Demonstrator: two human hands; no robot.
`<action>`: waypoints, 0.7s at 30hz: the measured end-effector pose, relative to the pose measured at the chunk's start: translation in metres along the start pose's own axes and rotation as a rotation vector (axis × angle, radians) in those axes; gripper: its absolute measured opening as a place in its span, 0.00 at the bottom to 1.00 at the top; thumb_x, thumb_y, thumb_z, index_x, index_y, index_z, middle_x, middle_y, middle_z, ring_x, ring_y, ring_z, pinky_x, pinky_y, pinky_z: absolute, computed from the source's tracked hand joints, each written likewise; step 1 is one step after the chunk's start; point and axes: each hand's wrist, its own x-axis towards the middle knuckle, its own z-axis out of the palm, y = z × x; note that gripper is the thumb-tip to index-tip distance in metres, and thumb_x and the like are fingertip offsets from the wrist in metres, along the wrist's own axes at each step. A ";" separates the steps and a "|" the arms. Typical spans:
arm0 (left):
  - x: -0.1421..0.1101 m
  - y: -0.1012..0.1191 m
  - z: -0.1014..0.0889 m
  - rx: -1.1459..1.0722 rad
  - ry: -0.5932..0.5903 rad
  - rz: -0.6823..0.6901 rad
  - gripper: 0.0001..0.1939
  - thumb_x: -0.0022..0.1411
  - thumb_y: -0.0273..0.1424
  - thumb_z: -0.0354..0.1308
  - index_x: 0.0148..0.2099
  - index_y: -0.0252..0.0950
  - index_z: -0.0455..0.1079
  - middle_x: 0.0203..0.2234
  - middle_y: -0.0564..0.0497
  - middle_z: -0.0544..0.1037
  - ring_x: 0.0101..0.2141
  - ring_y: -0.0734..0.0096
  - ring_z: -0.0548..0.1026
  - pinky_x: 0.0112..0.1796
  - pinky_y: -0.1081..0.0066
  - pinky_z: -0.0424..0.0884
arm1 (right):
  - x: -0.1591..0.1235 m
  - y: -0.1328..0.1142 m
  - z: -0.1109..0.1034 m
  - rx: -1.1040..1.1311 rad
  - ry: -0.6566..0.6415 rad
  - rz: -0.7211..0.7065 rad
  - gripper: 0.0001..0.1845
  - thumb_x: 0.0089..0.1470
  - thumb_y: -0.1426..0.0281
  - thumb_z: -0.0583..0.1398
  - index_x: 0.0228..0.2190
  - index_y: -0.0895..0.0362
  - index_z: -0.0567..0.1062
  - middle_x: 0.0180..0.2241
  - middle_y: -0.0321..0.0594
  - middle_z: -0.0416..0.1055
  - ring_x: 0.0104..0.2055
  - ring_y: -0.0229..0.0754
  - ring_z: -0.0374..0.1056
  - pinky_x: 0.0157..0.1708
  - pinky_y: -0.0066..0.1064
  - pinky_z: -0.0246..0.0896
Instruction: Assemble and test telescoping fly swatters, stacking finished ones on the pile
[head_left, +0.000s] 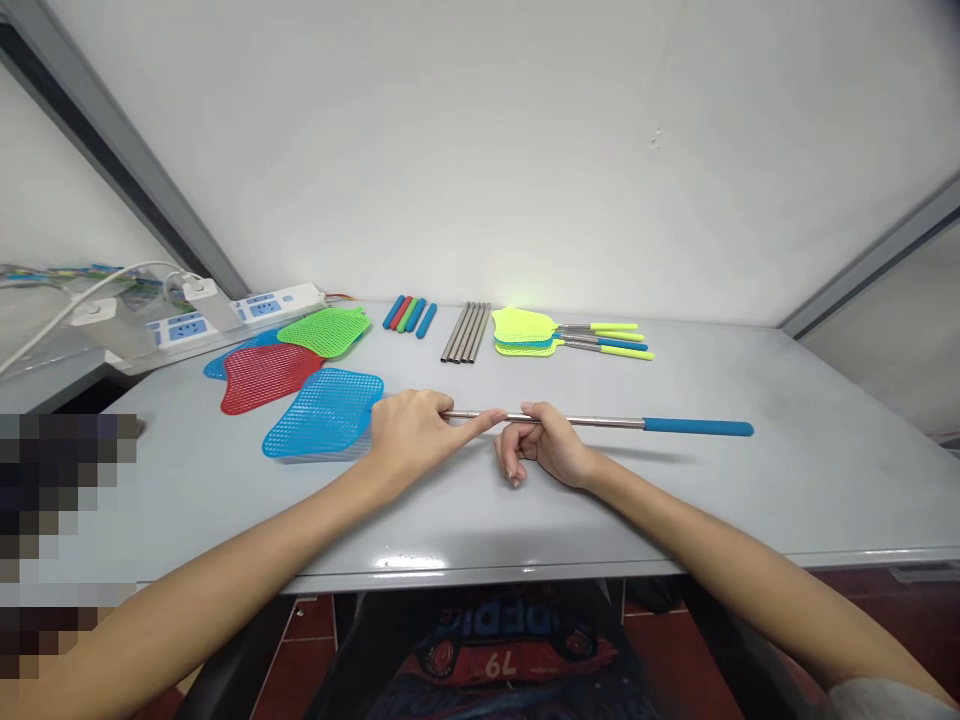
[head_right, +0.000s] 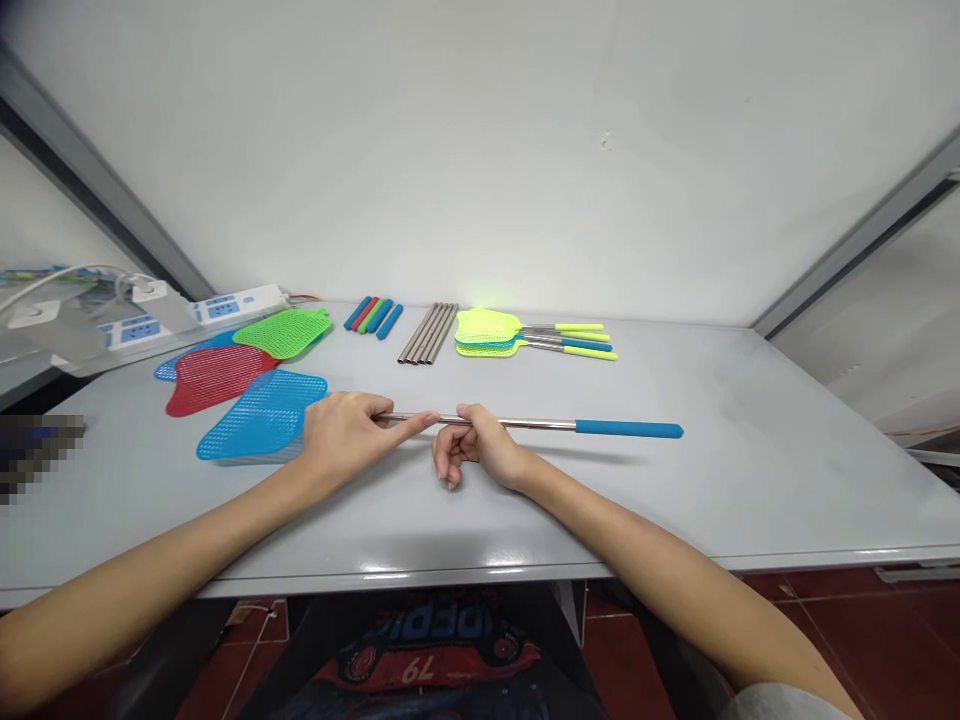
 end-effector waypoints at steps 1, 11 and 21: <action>0.000 0.000 -0.001 -0.002 0.007 0.003 0.29 0.44 0.57 0.42 0.14 0.35 0.59 0.11 0.50 0.65 0.18 0.70 0.62 0.21 0.72 0.46 | 0.000 0.000 0.000 0.004 0.003 0.005 0.31 0.50 0.63 0.36 0.14 0.63 0.69 0.14 0.40 0.62 0.18 0.36 0.59 0.24 0.31 0.53; 0.004 -0.002 -0.003 0.009 -0.007 -0.006 0.32 0.43 0.60 0.38 0.13 0.35 0.57 0.11 0.50 0.63 0.17 0.70 0.61 0.21 0.72 0.46 | 0.008 0.001 -0.001 0.006 0.012 0.066 0.31 0.51 0.63 0.35 0.15 0.63 0.69 0.13 0.41 0.62 0.16 0.36 0.59 0.20 0.29 0.52; 0.007 -0.008 -0.003 0.015 -0.028 0.039 0.31 0.45 0.58 0.38 0.13 0.35 0.53 0.10 0.52 0.60 0.16 0.73 0.58 0.21 0.73 0.45 | 0.011 0.000 0.000 0.018 0.030 0.079 0.31 0.51 0.62 0.36 0.15 0.64 0.69 0.14 0.40 0.61 0.16 0.35 0.59 0.15 0.26 0.50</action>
